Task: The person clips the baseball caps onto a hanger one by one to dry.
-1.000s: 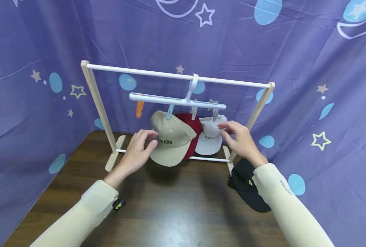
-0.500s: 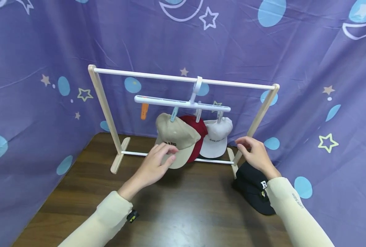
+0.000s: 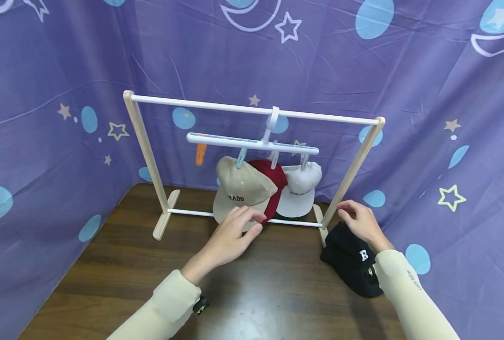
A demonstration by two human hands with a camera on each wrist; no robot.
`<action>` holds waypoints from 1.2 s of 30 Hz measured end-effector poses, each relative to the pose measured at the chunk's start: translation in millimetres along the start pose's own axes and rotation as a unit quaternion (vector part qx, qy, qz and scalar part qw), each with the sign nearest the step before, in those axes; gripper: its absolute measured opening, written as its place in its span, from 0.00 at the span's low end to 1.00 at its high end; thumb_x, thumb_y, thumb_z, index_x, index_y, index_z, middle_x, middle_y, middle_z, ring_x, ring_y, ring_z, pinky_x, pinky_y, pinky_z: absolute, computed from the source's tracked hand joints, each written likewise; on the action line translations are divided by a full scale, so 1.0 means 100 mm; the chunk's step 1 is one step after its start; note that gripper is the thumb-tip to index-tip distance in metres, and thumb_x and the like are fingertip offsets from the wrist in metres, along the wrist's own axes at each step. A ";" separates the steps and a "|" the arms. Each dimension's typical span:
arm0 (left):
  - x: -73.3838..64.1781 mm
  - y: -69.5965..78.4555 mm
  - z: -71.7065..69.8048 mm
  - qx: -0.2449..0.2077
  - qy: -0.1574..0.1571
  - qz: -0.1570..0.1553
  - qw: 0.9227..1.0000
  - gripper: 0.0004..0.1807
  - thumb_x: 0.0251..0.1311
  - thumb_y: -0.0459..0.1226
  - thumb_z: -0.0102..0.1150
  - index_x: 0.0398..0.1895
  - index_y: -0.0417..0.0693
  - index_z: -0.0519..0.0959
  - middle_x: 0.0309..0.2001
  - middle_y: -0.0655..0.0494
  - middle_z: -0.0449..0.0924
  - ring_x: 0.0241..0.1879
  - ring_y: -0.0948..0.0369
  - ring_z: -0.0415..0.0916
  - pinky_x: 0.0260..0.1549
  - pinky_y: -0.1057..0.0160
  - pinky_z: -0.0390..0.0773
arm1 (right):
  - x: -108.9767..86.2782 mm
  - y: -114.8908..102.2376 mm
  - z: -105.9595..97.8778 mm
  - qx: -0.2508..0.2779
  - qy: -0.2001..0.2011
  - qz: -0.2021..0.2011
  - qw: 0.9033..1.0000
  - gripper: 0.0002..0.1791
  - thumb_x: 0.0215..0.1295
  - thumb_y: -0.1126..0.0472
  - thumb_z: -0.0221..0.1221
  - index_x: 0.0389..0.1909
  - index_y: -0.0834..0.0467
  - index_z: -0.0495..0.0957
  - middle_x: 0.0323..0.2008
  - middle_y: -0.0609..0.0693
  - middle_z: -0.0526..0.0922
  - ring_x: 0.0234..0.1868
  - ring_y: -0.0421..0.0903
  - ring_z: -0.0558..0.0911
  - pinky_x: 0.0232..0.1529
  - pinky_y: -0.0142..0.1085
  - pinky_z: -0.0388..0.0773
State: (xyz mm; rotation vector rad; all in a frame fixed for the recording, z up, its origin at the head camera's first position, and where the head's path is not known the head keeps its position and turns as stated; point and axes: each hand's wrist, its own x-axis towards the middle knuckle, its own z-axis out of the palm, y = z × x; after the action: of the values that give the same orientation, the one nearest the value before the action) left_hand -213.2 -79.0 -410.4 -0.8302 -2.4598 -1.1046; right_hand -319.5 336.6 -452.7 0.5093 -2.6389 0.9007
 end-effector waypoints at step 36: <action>0.01 -0.15 0.59 -0.095 -0.064 -0.062 0.991 0.19 0.77 0.42 0.59 0.65 0.48 0.80 0.63 0.56 0.82 0.66 0.55 0.74 0.67 0.48 0.70 | -0.11 0.75 0.22 -0.068 -0.189 0.096 0.975 0.29 0.85 0.49 0.47 0.68 0.69 0.73 0.67 0.74 0.74 0.70 0.75 0.69 0.69 0.68 0.63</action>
State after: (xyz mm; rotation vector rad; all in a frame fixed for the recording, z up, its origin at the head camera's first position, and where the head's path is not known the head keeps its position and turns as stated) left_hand -226.8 -41.4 -456.9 -0.8366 -2.5699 -1.3883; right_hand -344.9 380.5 -512.9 0.4328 -3.1142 0.7244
